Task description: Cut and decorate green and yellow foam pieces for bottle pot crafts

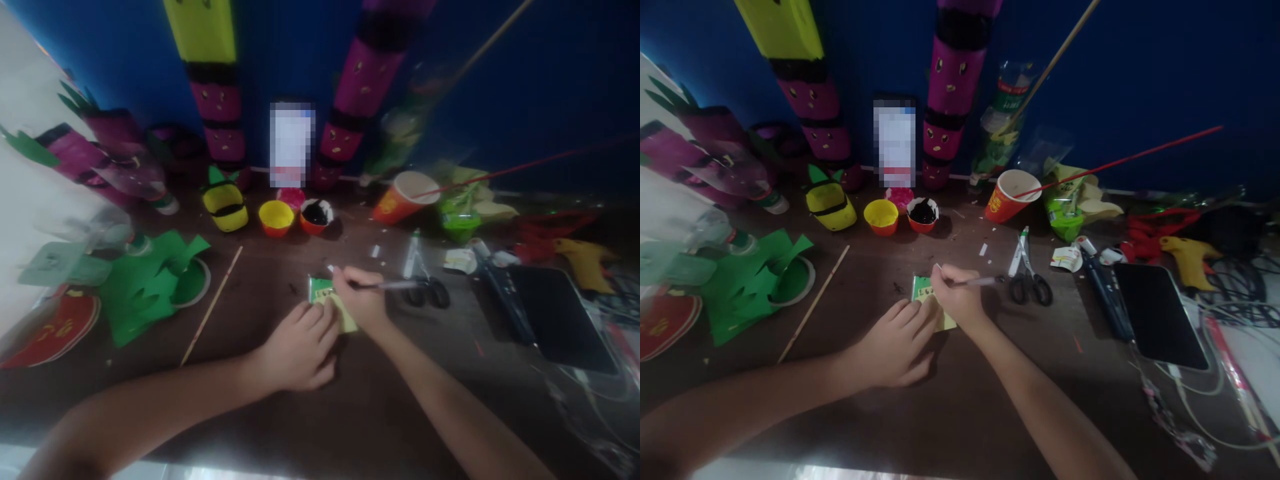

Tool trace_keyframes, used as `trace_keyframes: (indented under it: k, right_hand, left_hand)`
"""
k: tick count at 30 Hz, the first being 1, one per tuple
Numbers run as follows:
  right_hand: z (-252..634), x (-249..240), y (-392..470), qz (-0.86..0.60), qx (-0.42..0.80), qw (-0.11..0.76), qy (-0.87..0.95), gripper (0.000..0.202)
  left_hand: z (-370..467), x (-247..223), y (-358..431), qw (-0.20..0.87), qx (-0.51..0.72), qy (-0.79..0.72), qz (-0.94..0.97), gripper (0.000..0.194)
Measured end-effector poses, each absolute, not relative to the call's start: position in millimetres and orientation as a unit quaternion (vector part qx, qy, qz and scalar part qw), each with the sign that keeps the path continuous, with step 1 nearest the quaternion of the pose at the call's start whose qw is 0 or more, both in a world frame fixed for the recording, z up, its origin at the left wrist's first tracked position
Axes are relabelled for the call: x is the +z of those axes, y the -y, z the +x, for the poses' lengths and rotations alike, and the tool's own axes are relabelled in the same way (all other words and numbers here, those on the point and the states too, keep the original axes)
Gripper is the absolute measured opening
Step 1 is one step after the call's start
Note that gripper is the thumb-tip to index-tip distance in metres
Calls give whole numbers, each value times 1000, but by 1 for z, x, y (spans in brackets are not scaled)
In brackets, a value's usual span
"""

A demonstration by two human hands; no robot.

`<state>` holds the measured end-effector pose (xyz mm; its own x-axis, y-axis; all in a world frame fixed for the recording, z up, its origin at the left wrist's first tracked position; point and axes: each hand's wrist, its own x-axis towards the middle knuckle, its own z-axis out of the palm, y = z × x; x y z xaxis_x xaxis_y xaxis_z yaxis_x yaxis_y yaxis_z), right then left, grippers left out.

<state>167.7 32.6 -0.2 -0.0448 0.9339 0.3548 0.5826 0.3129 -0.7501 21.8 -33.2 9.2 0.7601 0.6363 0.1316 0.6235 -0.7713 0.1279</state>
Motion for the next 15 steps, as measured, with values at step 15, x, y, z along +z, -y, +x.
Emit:
trace_keyframes:
  k: [15]
  right_hand:
    - [167, 2, -32, -548, 212, 429, 686, 42]
  left_hand:
    - [21, 8, 33, 44, 87, -336, 937, 54]
